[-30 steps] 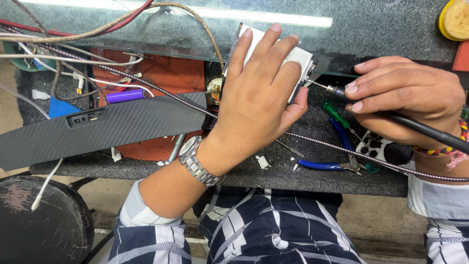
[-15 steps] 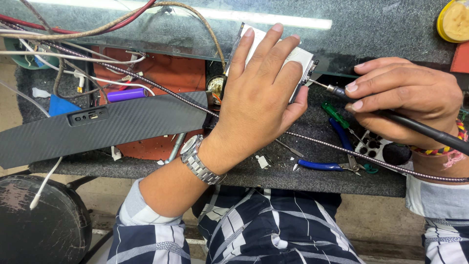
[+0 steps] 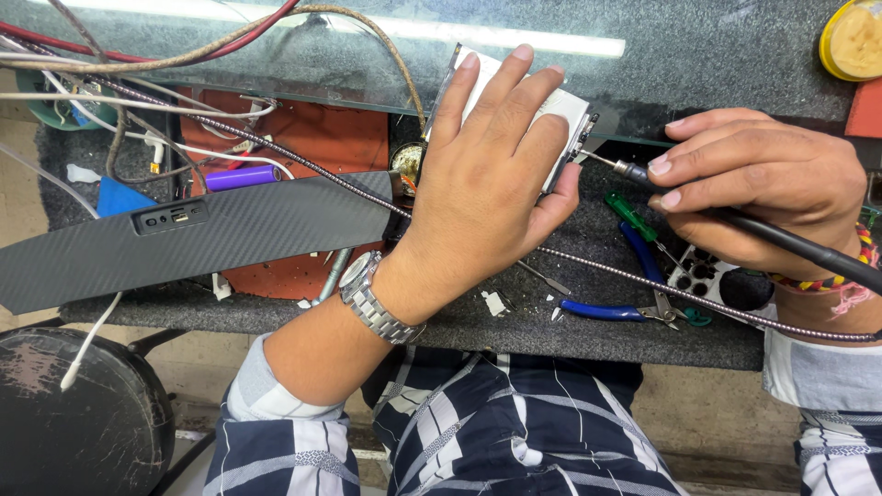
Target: The person picks up a small rectangular battery pack and uses a soldering iron to apply heat to its connector terminals. They hold the battery with one hand while guiding the soldering iron with the other, repeatedly touching the tip to the connector area.
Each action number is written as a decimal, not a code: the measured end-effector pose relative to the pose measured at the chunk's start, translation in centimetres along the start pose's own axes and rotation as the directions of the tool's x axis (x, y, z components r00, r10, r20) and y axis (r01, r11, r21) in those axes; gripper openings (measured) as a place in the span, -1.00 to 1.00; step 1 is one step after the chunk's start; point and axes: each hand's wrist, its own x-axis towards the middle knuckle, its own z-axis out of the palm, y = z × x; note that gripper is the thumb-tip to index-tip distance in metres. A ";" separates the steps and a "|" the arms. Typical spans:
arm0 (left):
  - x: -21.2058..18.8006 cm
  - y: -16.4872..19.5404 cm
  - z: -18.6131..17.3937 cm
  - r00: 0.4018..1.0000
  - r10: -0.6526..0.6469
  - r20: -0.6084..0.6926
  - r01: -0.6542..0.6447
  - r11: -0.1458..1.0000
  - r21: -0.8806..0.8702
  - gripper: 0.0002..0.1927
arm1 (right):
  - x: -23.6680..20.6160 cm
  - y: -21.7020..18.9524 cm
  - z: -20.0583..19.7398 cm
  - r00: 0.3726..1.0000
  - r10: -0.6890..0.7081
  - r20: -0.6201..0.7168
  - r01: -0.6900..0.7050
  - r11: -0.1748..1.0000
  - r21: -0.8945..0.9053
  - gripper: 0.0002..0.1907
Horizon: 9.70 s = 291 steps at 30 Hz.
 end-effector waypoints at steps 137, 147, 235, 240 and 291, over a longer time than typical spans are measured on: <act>-0.1 -1.5 -1.7 0.985 0.079 0.152 -0.077 0.997 -0.021 -0.71 | 0.1 0.1 0.1 1.000 -0.019 0.006 0.019 0.997 -0.080 -0.78; -0.1 -1.6 -1.5 0.986 0.088 0.143 -0.087 0.996 -0.015 -0.78 | -0.1 0.4 0.2 1.000 -0.021 -0.001 0.021 0.996 -0.082 -0.78; -2.5 -0.9 3.4 0.694 -0.459 0.555 0.608 -0.041 -0.793 -0.67 | -0.4 0.3 0.4 1.000 -0.014 -0.020 0.013 0.998 -0.068 -0.80; -2.5 -1.0 3.5 0.697 -0.474 0.539 0.615 0.008 -0.788 -0.69 | -0.3 0.2 0.4 1.000 -0.023 -0.007 0.022 0.996 -0.081 -0.80; -3.2 -0.4 5.0 0.746 -0.459 0.483 0.512 -0.068 -0.856 -0.71 | -0.4 0.5 0.3 0.999 -0.034 0.012 0.035 0.996 -0.085 -0.79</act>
